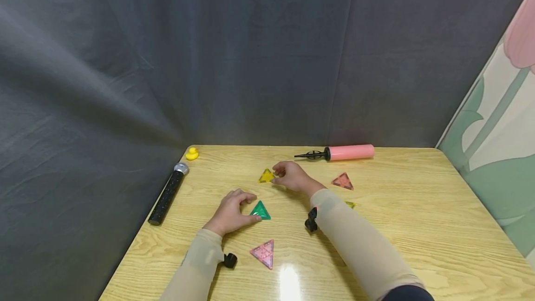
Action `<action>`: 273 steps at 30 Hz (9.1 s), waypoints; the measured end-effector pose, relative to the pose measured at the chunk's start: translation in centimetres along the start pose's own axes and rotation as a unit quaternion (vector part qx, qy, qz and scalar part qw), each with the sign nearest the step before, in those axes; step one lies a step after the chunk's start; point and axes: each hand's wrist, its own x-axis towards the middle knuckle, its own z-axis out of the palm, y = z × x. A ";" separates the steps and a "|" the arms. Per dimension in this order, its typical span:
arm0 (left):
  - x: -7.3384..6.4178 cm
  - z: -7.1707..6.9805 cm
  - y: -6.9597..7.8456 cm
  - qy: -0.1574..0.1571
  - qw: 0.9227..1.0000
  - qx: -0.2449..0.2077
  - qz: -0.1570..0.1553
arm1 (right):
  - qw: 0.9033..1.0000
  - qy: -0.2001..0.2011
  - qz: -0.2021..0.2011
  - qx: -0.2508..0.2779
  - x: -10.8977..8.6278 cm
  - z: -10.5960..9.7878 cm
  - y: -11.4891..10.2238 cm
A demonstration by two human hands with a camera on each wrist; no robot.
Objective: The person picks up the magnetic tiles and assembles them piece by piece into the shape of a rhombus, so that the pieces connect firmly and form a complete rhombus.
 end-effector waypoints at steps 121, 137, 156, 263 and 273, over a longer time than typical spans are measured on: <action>0.3 0.2 0.1 0.018 1.000 0.004 0.001 | 0.987 -0.129 0.020 -0.090 1.1 -0.7 -0.8; 0.3 0.3 0.2 0.016 1.000 0.004 -0.011 | 0.984 -0.150 0.022 -0.090 1.3 -0.7 -0.7; 0.2 0.1 0.5 0.020 1.000 -0.001 -0.006 | 0.986 -0.157 0.016 -0.055 0.8 -0.9 -0.9; 0.7 0.7 0.9 0.024 0.999 0.003 -0.030 | 0.997 0.067 -0.021 0.026 -6.9 -2.0 -2.2; 0.7 0.9 0.9 0.026 0.999 0.006 -0.033 | 0.996 0.083 -0.014 0.030 -7.3 -1.4 -2.4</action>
